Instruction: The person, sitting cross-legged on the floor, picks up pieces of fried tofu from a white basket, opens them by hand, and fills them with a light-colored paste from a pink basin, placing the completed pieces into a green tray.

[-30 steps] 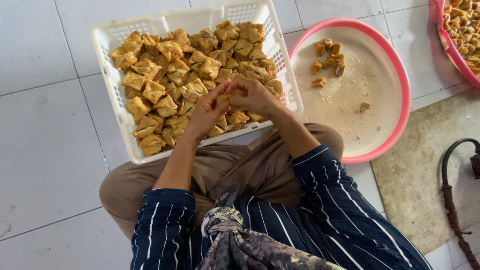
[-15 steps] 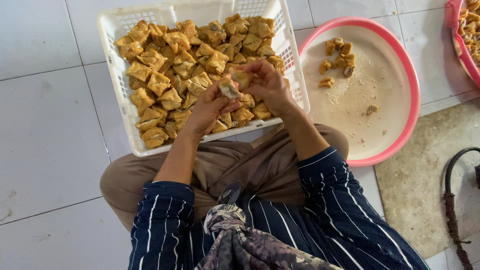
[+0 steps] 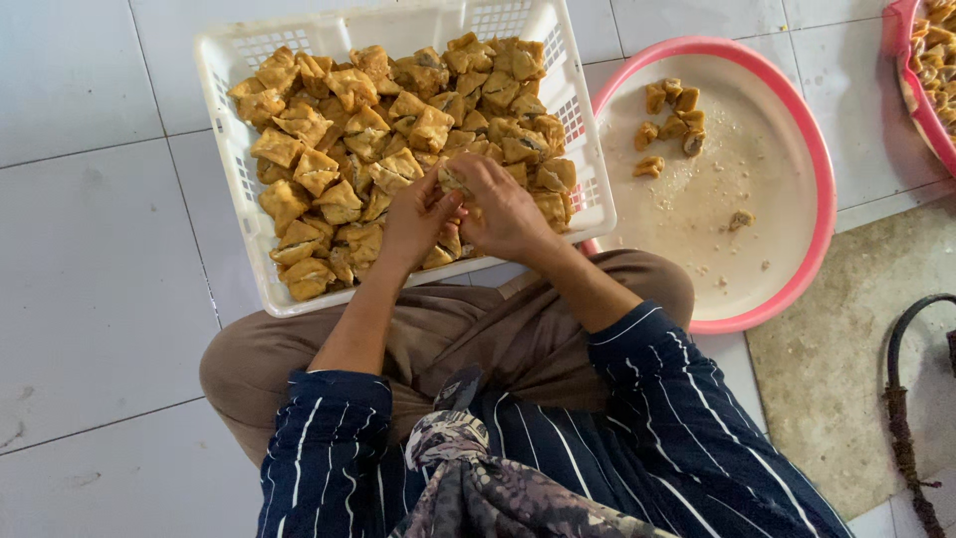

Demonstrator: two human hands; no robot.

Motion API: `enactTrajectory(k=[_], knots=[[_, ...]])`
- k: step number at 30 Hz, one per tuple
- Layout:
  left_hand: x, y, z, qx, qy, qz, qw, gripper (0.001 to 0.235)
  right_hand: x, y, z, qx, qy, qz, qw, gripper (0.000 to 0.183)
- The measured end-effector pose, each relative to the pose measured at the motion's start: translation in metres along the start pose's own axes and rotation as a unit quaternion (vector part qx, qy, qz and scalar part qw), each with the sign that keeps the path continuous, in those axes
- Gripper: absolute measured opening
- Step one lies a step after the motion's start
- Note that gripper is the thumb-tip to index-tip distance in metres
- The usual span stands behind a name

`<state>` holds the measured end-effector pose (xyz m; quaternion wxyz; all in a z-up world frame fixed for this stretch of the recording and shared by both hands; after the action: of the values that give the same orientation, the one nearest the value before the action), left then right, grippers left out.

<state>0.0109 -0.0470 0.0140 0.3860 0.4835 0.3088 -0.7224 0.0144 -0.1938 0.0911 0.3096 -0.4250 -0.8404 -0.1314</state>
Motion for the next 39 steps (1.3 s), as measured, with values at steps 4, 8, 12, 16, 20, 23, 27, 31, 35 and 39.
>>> enactTrajectory(k=[4, 8, 12, 16, 20, 23, 27, 31, 35, 39], knots=[[-0.016, -0.004, 0.003, -0.002, 0.104, -0.014, 0.995, 0.054, -0.003, 0.002, 0.018, -0.007, -0.036, 0.056, 0.998, 0.073], [-0.02, -0.005, 0.002, -0.042, 0.2, -0.036, 0.978, 0.045, -0.038, 0.01, 0.032, -0.031, 0.006, 0.039, 0.999, 0.057], [-0.053, -0.015, 0.012, -0.082, 0.198, 0.012, 0.977, 0.039, -0.069, 0.023, 0.008, -0.074, 0.086, 0.099, 0.989, 0.041], [-0.042, -0.013, -0.01, -0.148, 0.247, 0.045, 0.957, 0.042, -0.147, 0.043, -0.025, -0.087, -0.029, 0.219, 0.971, 0.045], [-0.032, -0.004, -0.023, -0.167, 0.348, 0.012, 0.923, 0.042, -0.14, 0.057, -0.057, -0.067, 0.019, 0.206, 0.976, 0.03], [-0.034, -0.004, -0.021, -0.162, 0.343, 0.022, 0.925, 0.042, -0.145, 0.072, -0.052, -0.089, -0.002, 0.151, 0.985, 0.031], [-0.035, -0.003, -0.023, -0.159, 0.336, 0.058, 0.927, 0.042, -0.171, 0.095, -0.024, -0.105, -0.05, 0.003, 0.993, 0.029], [-0.038, -0.007, -0.022, -0.155, 0.309, 0.029, 0.938, 0.044, -0.16, 0.094, -0.03, -0.017, -0.097, 0.09, 0.991, 0.055], [-0.036, -0.006, -0.022, -0.161, 0.318, 0.046, 0.933, 0.042, -0.157, 0.089, -0.035, -0.026, -0.119, 0.091, 0.988, 0.053], [-0.038, -0.004, -0.021, -0.165, 0.329, 0.066, 0.927, 0.041, -0.157, 0.095, -0.026, -0.032, -0.099, 0.021, 0.994, 0.036]])
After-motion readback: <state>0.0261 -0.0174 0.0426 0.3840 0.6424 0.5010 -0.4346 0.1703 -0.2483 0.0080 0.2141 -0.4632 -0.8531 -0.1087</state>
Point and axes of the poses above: each hand's wrist, its own y-axis towards the middle knuckle, its own z-axis out of the palm, x = y × z, the point moved 4 cm from there along y, towards the middle knuckle, and after that the axes turned 14 degrees about x, right-handed, at the moved point
